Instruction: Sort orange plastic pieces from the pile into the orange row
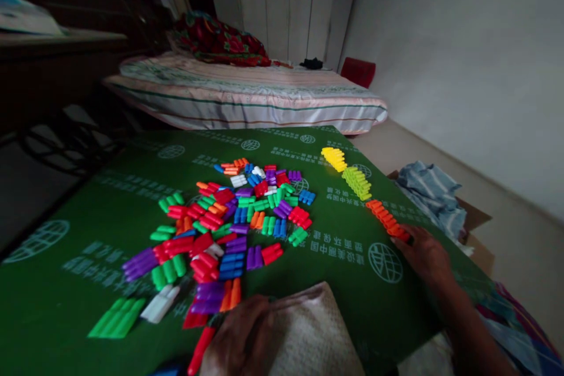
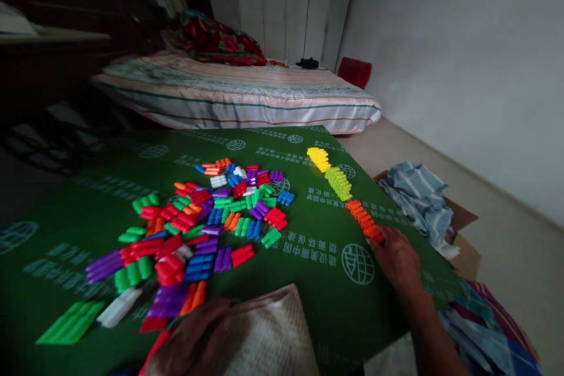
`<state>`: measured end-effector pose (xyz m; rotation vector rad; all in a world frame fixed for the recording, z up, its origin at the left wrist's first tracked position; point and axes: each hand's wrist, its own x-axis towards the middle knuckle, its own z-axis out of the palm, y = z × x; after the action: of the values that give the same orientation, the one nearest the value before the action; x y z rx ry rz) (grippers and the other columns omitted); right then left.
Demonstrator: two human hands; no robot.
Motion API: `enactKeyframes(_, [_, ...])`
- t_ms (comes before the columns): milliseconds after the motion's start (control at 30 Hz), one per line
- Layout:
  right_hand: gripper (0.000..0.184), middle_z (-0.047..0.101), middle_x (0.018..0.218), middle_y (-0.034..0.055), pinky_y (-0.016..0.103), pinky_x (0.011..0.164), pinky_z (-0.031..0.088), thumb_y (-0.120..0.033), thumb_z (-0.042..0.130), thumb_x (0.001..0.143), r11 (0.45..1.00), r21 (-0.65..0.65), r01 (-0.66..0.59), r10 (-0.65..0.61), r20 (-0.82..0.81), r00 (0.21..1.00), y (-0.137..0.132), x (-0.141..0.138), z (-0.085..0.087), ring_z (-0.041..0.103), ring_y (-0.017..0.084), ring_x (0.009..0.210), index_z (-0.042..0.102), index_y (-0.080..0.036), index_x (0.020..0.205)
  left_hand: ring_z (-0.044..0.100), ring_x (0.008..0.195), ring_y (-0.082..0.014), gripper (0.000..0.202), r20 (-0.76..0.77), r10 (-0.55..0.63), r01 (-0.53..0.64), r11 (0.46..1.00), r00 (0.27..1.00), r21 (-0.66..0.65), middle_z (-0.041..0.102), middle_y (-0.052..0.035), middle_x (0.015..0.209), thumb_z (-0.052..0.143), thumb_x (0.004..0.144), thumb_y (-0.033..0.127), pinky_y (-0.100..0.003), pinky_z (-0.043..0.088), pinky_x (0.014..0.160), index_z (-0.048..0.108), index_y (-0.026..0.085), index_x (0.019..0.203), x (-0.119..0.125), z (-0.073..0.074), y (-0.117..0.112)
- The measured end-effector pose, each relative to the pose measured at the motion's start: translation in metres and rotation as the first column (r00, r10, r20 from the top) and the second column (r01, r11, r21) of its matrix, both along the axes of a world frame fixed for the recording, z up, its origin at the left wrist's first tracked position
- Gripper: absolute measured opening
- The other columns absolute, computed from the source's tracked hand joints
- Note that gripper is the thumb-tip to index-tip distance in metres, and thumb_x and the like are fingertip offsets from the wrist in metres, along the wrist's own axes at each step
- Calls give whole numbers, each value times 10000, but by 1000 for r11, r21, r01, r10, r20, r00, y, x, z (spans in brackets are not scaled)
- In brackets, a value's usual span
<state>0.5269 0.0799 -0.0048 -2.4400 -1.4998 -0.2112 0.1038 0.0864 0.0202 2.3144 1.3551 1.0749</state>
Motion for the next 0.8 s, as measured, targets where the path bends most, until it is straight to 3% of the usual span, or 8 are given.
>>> enactKeyframes(200, [495,671,1055,133,408,752,511,-549,399,870,999,32,-20,19,35,999,-6,2,1,639,289,910,656,-180,1077,678,866,-85,188,29,-14,16,999,999,-47,706,35,963,570,864,285,-133,554,768,596,272,1049,7,4,-6])
enactKeyframes(367, [483,687,1020,123,408,733,513,-558,392,868,991,103,-89,86,30,996,0,-27,16,652,281,847,670,-199,1033,676,885,-97,190,64,-12,17,996,998,-87,704,14,977,567,859,254,-152,556,786,603,255,1046,8,8,-9])
enactKeyframes(500, [433,705,1028,120,390,771,522,-532,463,869,932,252,-260,274,-23,961,17,-81,28,666,273,900,679,-189,1022,669,869,-76,175,86,-25,33,995,996,-96,699,27,967,553,866,248,-125,540,778,595,264,1035,9,13,-9])
enactKeyframes(600, [314,704,1026,94,343,830,515,-412,500,893,857,265,-442,481,-102,871,36,-136,42,660,228,928,673,-194,1038,662,852,-60,168,93,-38,47,994,995,-101,693,41,949,544,867,234,-108,529,765,587,272,1025,9,13,-8])
enactKeyframes(700, [209,696,1014,64,311,846,499,-271,541,878,758,185,-626,651,-144,745,62,-191,59,641,200,935,670,-216,1034,658,830,-68,152,99,-29,41,992,995,-117,690,40,923,550,863,236,-120,533,740,592,272,1004,9,9,-8])
enactKeyframes(800, [176,687,1031,64,301,871,476,-228,591,849,690,86,-719,722,-164,673,94,-234,73,613,200,984,675,-214,1003,658,837,-81,146,129,-6,23,991,992,-128,691,30,935,548,868,252,-138,537,744,597,270,1004,10,2,-10])
